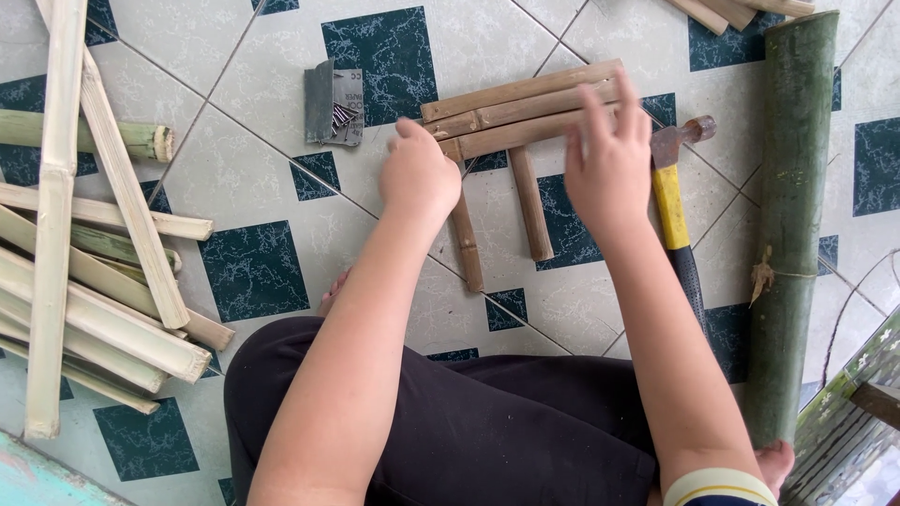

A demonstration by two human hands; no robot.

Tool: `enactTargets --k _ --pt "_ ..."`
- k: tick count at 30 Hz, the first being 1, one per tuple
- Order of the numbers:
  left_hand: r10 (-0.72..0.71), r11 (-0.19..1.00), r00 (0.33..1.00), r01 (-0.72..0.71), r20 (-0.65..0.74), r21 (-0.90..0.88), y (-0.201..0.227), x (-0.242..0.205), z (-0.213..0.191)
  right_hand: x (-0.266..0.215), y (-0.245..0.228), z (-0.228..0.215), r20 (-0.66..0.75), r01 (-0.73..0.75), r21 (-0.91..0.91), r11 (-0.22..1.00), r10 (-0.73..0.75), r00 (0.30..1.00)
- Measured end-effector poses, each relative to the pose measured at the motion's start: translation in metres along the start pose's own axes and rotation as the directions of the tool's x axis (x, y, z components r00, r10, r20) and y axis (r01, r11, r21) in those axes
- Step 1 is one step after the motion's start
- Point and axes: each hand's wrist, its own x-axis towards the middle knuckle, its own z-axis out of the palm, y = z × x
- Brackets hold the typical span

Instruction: The person assembles a small bamboo stool by arranging bamboo poles and using a hammer to drive nails into the joints. They align the pieces, hammer the nails, and check the stability of the structure.

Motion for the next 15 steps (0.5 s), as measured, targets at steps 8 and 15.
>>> enactTargets --k 8,15 --pt "0.319 0.941 0.944 -0.305 -0.085 0.144 -0.004 0.009 0.006 -0.004 -0.024 0.005 0.293 0.172 0.043 0.984 -0.177 0.939" --pt "0.213 0.951 0.976 -0.219 0.054 0.218 -0.001 0.008 0.005 -0.006 -0.022 0.007 0.325 0.197 0.001 0.980 -0.187 0.927"
